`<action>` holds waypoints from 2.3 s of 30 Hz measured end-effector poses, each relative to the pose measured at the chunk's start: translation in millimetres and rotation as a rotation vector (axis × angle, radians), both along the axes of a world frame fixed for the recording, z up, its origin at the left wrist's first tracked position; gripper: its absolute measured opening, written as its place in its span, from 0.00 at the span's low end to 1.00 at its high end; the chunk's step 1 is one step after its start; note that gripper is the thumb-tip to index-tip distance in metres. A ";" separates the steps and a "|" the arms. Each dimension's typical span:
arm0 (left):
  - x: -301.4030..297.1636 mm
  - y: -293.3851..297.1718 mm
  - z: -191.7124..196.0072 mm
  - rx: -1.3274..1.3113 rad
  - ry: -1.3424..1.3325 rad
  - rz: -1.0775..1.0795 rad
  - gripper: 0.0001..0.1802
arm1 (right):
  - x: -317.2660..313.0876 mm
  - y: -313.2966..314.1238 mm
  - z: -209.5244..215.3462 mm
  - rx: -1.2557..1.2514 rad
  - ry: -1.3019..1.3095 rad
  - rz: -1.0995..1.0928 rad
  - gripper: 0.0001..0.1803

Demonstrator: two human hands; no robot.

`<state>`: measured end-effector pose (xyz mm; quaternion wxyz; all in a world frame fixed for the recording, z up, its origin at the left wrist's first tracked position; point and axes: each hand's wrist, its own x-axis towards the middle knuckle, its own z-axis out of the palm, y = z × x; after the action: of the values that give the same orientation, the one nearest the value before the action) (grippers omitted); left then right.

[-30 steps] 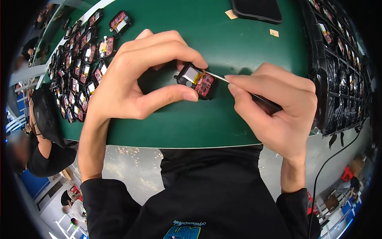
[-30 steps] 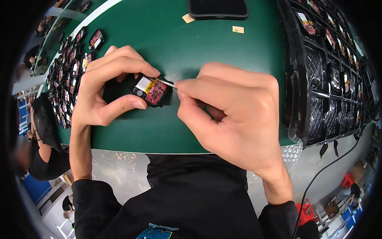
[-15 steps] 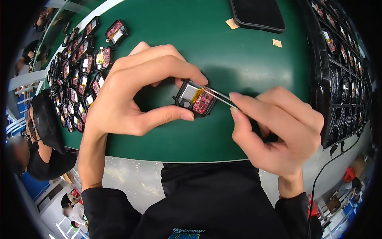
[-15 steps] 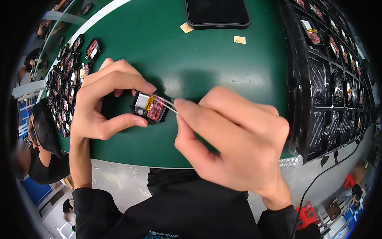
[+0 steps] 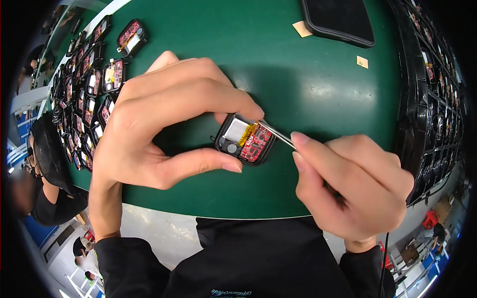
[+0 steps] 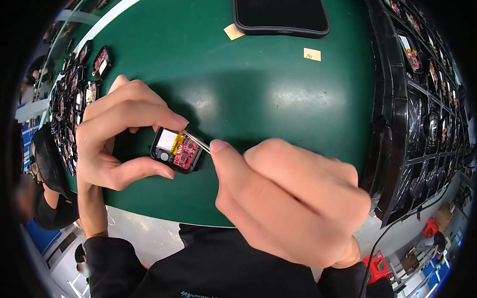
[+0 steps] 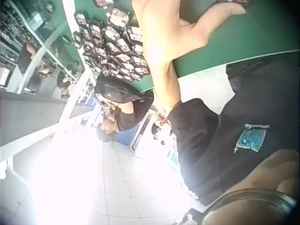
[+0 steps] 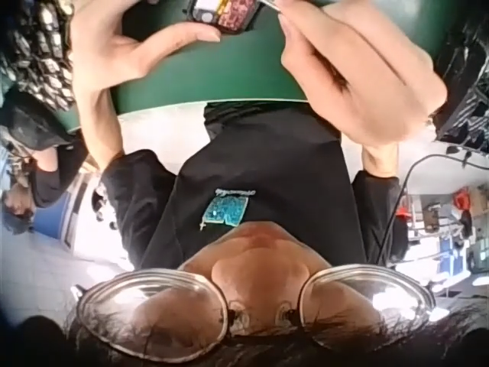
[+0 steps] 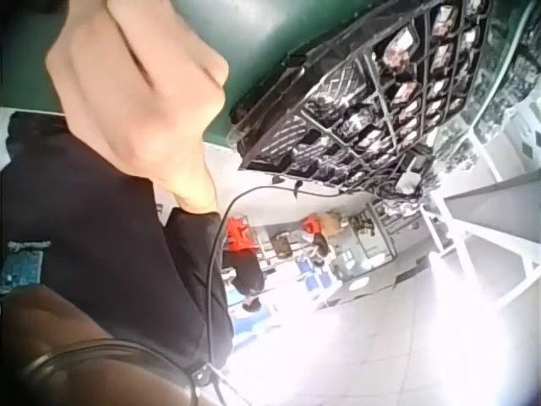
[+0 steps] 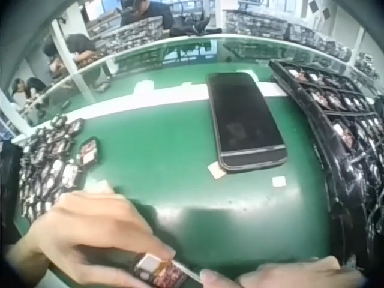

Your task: Assembling electronic watch components by using tweezers to seat internal parts.

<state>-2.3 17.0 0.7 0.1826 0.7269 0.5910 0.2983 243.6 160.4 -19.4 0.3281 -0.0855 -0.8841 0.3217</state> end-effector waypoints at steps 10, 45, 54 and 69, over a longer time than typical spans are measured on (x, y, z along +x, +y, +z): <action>-0.5 -0.3 2.4 -0.035 0.041 0.022 0.40 | 0.7 6.7 19.9 -0.326 -0.201 0.008 0.11; 5.6 -2.2 2.8 0.013 0.023 0.010 0.31 | -1.1 3.1 10.4 -0.326 -0.113 0.032 0.10; 6.6 -0.4 2.4 -0.007 0.004 0.022 0.31 | 0.3 5.6 7.4 -0.284 -0.087 0.019 0.10; 8.2 -4.9 2.5 -0.042 0.011 0.087 0.31 | -1.3 -3.6 10.0 -0.164 -0.069 -0.022 0.13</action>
<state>5.9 12.2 3.2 0.1816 0.6982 0.6291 0.2895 242.2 156.8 -9.4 0.2927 -0.1327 -0.8647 0.3861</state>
